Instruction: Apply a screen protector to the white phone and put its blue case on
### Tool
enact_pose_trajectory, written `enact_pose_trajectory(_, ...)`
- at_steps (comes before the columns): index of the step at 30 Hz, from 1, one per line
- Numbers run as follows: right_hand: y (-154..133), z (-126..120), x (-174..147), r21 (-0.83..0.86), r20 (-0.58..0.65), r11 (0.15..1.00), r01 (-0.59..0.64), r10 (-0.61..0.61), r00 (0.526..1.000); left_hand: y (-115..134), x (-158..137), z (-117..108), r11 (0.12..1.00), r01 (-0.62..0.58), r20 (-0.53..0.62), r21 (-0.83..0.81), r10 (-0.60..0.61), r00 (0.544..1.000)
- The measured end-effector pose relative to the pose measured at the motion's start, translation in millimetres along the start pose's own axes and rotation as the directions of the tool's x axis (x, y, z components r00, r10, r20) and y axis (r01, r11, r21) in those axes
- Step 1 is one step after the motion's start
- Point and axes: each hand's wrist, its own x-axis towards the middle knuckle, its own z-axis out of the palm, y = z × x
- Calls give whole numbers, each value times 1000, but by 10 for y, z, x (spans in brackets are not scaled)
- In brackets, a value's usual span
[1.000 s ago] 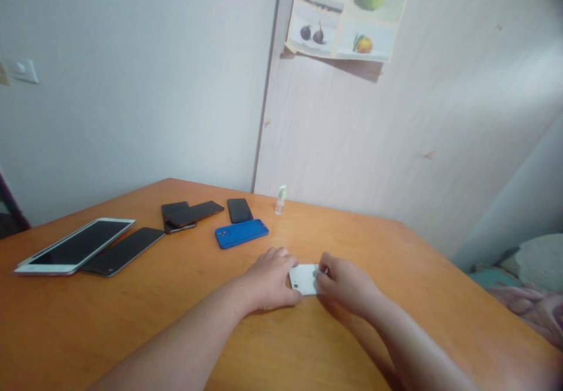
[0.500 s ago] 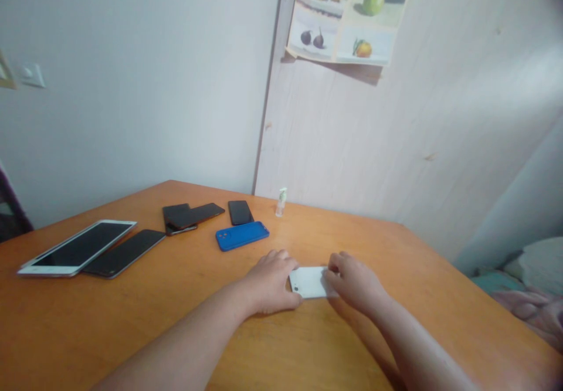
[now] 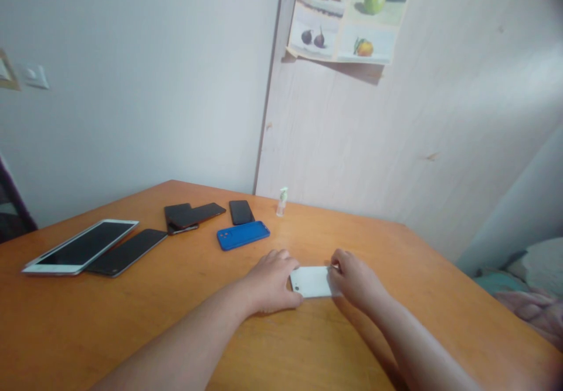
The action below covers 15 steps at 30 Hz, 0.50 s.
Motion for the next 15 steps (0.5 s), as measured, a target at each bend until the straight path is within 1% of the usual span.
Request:
enact_pose_trajectory(1, -20, 11, -8, 13, -4, 1000, 19, -19, 1000, 4, 0, -3, 1000, 6, 5, 6, -6, 1000)
enact_pose_trajectory(3, -132, 46, -70, 63, 0, 991, 121, -122, 993, 12, 0, -9, 1000, 16, 11, 16, -16, 1000)
enact_pose_trajectory(5, -262, 78, -149, 121, 10, 961, 249, -252, 968, 14, -1, -12, 1000, 22, 12, 18, -22, 1000)
enact_pose_trajectory(6, -302, 84, -175, 143, 15, 946, 292, -297, 955, 13, -1, -11, 1000, 21, 12, 15, -22, 1000)
enact_pose_trajectory(7, -316, 81, -185, 153, 17, 939, 308, -314, 949, 9, -1, -10, 1000, 19, 10, 12, -19, 1000)
enact_pose_trajectory(8, -302, 71, -177, 149, 19, 944, 294, -300, 954, 5, -1, -7, 1000, 14, 9, 10, -14, 1000)
enact_pose_trajectory(9, -265, 54, -155, 131, 20, 958, 257, -261, 965, 1, -1, -4, 1000, 7, 6, 9, -7, 1000)
enact_pose_trajectory(12, -130, 3, -65, 32, 9, 992, 119, -120, 993, -8, 0, 4, 1000, -10, -3, 12, 11, 1000)
enact_pose_trajectory(13, -117, -6, -52, 0, 8, 995, 100, -100, 995, -8, 0, 6, 1000, -10, -3, 14, 10, 1000)
enact_pose_trajectory(15, -176, -5, -79, -37, 18, 991, 130, -130, 991, -5, -1, 8, 1000, -3, 0, 17, 3, 1000)
